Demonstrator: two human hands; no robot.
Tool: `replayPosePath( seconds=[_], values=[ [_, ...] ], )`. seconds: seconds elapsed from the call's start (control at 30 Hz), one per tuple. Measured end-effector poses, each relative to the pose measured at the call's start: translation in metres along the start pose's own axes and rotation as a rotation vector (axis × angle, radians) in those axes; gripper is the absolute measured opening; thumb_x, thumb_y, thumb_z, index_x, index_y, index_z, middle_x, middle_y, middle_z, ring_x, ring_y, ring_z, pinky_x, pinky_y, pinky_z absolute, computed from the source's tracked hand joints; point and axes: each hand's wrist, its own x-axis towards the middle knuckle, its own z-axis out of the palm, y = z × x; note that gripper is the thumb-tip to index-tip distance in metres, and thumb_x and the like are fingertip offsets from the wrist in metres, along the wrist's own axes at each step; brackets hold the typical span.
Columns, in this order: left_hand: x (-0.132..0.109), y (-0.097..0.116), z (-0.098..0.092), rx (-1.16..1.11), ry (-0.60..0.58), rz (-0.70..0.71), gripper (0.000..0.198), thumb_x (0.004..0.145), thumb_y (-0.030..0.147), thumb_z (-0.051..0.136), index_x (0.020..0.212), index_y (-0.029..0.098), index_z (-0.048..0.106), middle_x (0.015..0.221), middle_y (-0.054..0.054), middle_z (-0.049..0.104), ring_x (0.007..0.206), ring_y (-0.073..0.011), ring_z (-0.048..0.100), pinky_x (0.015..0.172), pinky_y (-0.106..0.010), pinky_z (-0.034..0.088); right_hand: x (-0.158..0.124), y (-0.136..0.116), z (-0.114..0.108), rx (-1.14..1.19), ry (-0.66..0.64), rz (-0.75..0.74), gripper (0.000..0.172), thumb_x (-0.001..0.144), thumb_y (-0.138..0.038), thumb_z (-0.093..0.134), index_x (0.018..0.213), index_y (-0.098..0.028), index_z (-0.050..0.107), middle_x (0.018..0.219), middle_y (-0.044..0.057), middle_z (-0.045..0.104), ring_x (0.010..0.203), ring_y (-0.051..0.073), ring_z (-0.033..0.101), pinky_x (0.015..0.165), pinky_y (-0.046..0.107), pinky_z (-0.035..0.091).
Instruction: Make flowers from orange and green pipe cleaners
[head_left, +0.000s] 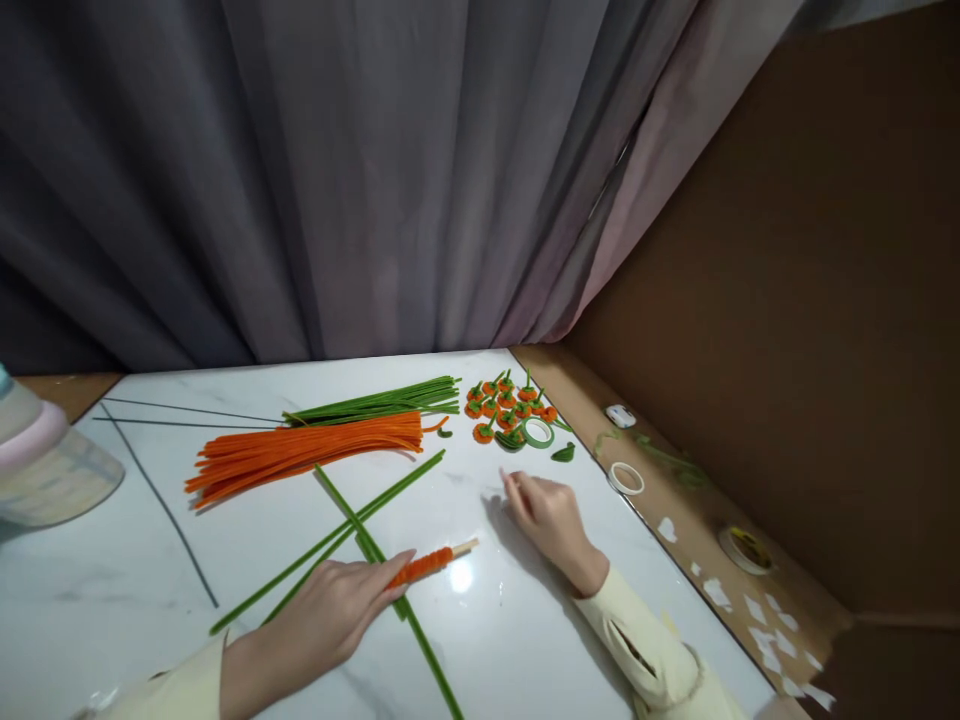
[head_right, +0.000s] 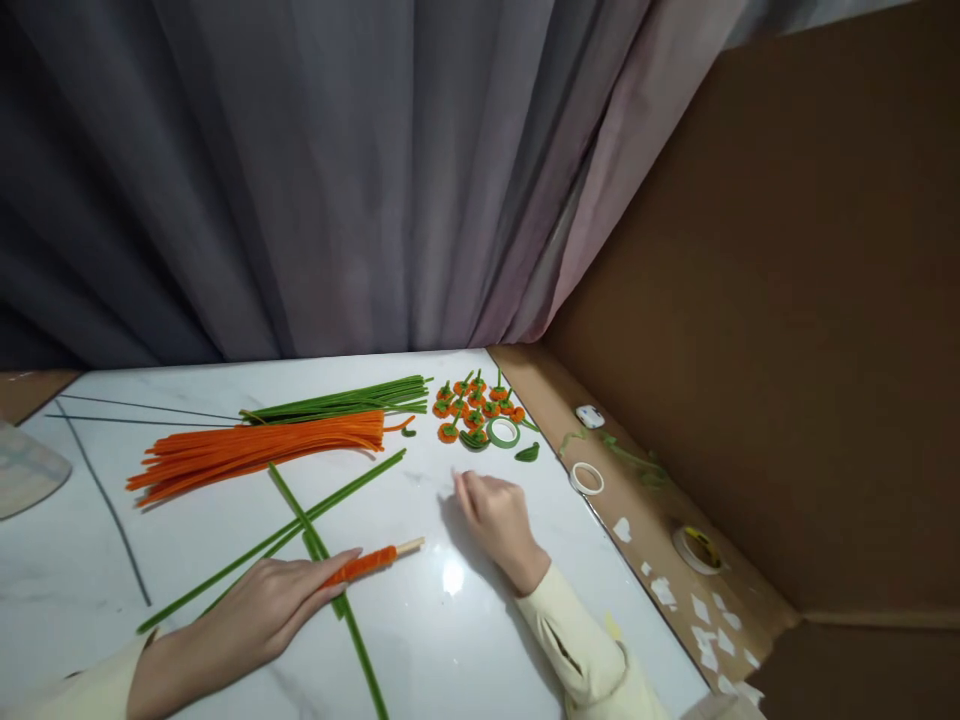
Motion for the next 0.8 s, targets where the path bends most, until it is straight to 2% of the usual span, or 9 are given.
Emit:
replayPosePath(
  seconds=[0.1,0.2,0.27,0.33,0.47,0.53,0.63,0.7,0.8],
  values=[
    [0.002,0.001,-0.005,-0.041,-0.053,-0.103,0.031,0.095,0.029,0.031,0.119,0.023,0.050,0.071,-0.001,0.068,0.056,-0.0162,0.063,0.052,-0.021,0.047,0.011,0.022,-0.025,-0.163,0.207,0.178,0.035,0.087,-0.034,0.044,0.055,-0.019,0.045,0.053,0.004,0.043,0.051,0.014,0.034,0.053,0.028,0.016],
    [0.004,0.002,-0.010,-0.138,-0.057,-0.248,0.030,0.095,0.032,0.030,0.109,0.022,0.055,0.073,-0.001,0.066,0.059,-0.0159,0.062,0.055,-0.022,0.046,0.015,0.045,-0.049,-0.337,0.305,0.340,0.028,0.086,-0.032,0.044,0.064,-0.016,0.052,0.063,0.009,0.051,0.061,0.018,0.042,0.053,0.027,0.015],
    [0.007,0.001,-0.013,-0.223,-0.035,-0.349,0.031,0.095,0.034,0.029,0.101,0.021,0.056,0.076,-0.002,0.066,0.064,-0.0160,0.061,0.059,-0.023,0.046,0.014,0.057,-0.058,-0.668,0.130,0.460,0.030,0.087,-0.035,0.046,0.067,-0.015,0.055,0.074,0.012,0.058,0.072,0.023,0.050,0.054,0.027,0.021],
    [0.009,-0.001,-0.014,-0.321,-0.009,-0.440,0.030,0.094,0.036,0.030,0.096,0.020,0.055,0.079,-0.002,0.064,0.069,-0.0158,0.059,0.063,-0.023,0.046,0.013,0.063,-0.061,-0.840,-0.080,0.536,0.036,0.087,-0.045,0.047,0.072,-0.014,0.058,0.079,0.014,0.062,0.080,0.028,0.054,0.057,0.029,0.028],
    [0.010,-0.006,-0.014,-0.475,0.007,-0.545,0.033,0.094,0.040,0.031,0.080,0.018,0.052,0.063,0.001,0.054,0.059,-0.0130,0.051,0.062,-0.023,0.043,0.012,0.063,-0.053,-0.893,-0.308,0.605,0.036,0.090,-0.044,0.044,0.092,-0.010,0.056,0.080,0.016,0.065,0.086,0.031,0.059,0.066,0.034,0.035],
    [0.010,-0.007,-0.014,-0.501,0.014,-0.560,0.033,0.093,0.041,0.032,0.083,0.018,0.053,0.066,0.001,0.054,0.061,-0.0132,0.051,0.063,-0.023,0.043,0.012,0.061,-0.048,-0.890,-0.323,0.586,0.026,0.091,-0.031,0.042,0.098,-0.008,0.053,0.080,0.017,0.066,0.084,0.030,0.061,0.069,0.035,0.036],
    [0.010,-0.007,-0.017,-0.515,0.022,-0.548,0.033,0.092,0.041,0.034,0.105,0.018,0.053,0.086,-0.003,0.062,0.076,-0.0160,0.055,0.072,-0.026,0.045,0.012,0.058,-0.044,-0.871,-0.282,0.552,0.018,0.085,-0.015,0.041,0.098,-0.009,0.051,0.077,0.016,0.066,0.077,0.029,0.062,0.068,0.034,0.036],
    [0.010,-0.005,-0.020,-0.528,-0.001,-0.522,0.035,0.092,0.041,0.035,0.111,0.019,0.053,0.094,-0.005,0.062,0.084,-0.0173,0.056,0.077,-0.027,0.044,0.012,0.056,-0.045,-0.837,-0.248,0.554,0.019,0.081,-0.014,0.042,0.098,-0.010,0.050,0.073,0.014,0.065,0.070,0.028,0.062,0.061,0.032,0.035],
    [0.011,-0.004,-0.023,-0.551,-0.014,-0.503,0.035,0.093,0.041,0.034,0.107,0.018,0.056,0.089,-0.004,0.062,0.083,-0.0175,0.056,0.076,-0.026,0.045,0.011,0.054,-0.049,-0.739,-0.175,0.575,0.023,0.078,-0.018,0.044,0.099,-0.013,0.049,0.072,0.012,0.063,0.063,0.027,0.059,0.050,0.029,0.032]
  ],
)
